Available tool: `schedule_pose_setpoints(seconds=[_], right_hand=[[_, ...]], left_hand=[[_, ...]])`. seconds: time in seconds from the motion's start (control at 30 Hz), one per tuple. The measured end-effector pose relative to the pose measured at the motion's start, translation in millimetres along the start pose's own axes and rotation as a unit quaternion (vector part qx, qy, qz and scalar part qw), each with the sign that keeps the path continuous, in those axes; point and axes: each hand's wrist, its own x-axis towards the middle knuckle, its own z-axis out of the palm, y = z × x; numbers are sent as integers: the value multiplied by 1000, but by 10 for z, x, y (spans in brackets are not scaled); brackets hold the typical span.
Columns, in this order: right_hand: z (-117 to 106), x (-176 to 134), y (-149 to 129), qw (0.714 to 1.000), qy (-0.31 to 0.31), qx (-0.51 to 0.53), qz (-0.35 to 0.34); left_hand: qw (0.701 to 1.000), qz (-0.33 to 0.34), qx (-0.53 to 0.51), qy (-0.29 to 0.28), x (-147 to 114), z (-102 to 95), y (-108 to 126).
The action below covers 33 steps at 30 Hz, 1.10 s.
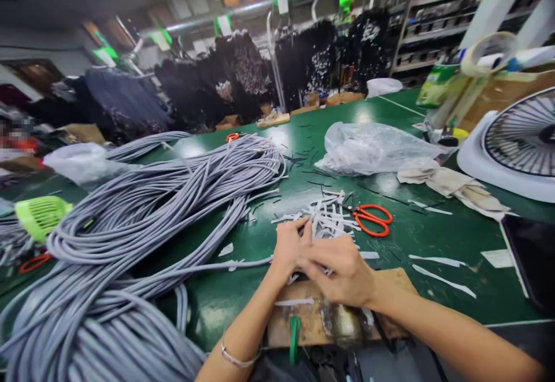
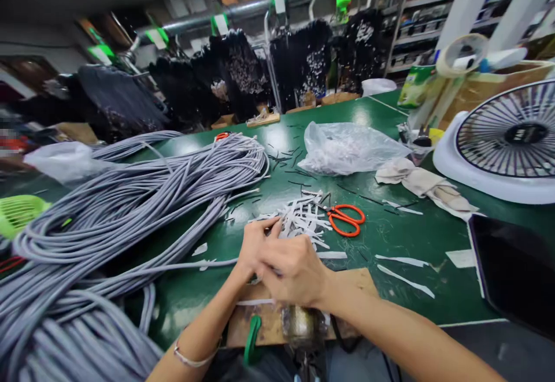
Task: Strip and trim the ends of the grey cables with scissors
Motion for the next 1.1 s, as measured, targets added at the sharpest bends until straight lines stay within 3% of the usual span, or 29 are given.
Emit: schedule_pose_setpoints(seconds=[0.13,0.23,0.77,0.97,1.1], right_hand=[[-68,15,203,985,35,-101,135],[-110,39,312,976,29,-132,170],[-68,58,227,982,41,-69,173],[-87,50,104,997,56,-4,55],[-136,43,156,990,74,-38,112]], left_hand=[[994,-12,-50,97,-2,-47,7],[991,14,-47,128,-48,-76,56],[980,131,-17,149,-146,-15,111],[991,100,23,89,-140,20,81],[987,75,5,143,-130,-23,124]])
